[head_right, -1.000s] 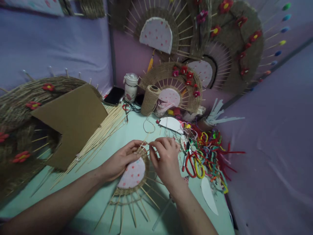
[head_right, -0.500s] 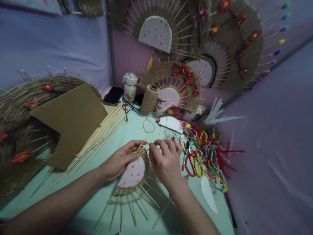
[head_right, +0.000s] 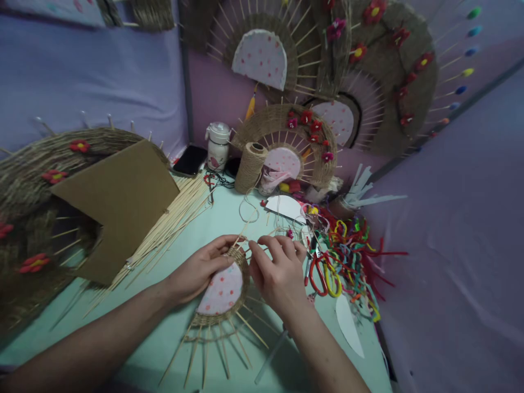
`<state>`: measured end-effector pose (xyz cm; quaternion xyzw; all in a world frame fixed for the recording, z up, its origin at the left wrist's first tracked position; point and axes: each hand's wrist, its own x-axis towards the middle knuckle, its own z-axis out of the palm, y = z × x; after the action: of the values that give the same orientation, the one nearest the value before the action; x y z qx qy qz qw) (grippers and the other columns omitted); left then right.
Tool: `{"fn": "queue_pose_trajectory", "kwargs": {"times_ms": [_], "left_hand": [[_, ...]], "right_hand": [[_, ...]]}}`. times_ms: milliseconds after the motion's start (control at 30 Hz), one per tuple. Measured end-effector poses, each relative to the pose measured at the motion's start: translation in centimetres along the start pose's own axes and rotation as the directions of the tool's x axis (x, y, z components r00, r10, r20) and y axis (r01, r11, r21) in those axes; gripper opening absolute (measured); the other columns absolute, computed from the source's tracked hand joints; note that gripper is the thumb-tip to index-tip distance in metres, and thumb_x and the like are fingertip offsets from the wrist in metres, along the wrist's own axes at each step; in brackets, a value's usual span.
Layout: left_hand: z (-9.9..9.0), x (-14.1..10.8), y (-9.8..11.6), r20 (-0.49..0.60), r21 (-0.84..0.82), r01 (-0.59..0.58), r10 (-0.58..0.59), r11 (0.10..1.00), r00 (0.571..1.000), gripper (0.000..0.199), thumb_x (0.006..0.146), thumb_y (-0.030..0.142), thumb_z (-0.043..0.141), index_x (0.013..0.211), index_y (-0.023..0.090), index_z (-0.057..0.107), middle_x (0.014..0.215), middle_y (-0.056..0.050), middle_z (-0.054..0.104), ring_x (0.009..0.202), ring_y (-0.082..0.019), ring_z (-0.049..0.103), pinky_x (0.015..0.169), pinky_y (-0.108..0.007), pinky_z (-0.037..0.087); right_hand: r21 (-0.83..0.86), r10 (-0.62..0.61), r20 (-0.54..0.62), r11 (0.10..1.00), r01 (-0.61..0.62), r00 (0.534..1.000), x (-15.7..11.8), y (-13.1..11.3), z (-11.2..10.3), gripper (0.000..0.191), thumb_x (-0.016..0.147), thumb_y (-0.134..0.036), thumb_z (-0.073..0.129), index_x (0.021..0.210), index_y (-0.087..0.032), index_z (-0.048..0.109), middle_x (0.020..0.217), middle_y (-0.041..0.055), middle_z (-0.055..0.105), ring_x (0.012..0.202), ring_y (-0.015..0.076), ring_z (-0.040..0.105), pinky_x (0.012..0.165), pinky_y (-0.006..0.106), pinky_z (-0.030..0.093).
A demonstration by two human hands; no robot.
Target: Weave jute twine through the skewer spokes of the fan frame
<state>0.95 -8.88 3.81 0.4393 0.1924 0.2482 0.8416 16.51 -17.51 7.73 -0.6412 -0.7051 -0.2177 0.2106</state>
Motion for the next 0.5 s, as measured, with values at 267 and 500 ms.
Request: {"fn": "queue_pose_trajectory", "kwargs": {"times_ms": [267, 500], "left_hand": [[-0.03, 0.01, -0.13, -0.003, -0.009, 0.017, -0.017, 1.000, 1.000, 0.039, 0.078, 0.016, 0.058, 0.117, 0.023, 0.055, 0.111, -0.004, 0.059, 0.099, -0.016, 0.054, 0.087, -0.030, 0.039], [0.12, -0.09, 0.15, -0.009, -0.025, 0.019, -0.020, 0.999, 1.000, 0.041, 0.077, 0.015, 0.059, 0.118, 0.022, 0.054, 0.108, -0.005, 0.058, 0.097, -0.016, 0.054, 0.086, -0.030, 0.039]], "right_hand": [[-0.025, -0.047, 0.039, 0.999, 0.047, 0.998, -0.03, 0.19, -0.11, 0.022, 0.081, -0.022, 0.061, 0.103, -0.025, 0.064, 0.098, 0.0042, 0.067, 0.093, 0.0221, 0.051, 0.081, 0.040, 0.028], [-0.023, -0.031, 0.021, 0.999, 0.031, 0.999, 0.02, 0.14, -0.35, 0.021, 0.081, -0.021, 0.060, 0.102, -0.025, 0.063, 0.097, 0.0037, 0.066, 0.092, 0.0212, 0.052, 0.082, 0.039, 0.028]]}}
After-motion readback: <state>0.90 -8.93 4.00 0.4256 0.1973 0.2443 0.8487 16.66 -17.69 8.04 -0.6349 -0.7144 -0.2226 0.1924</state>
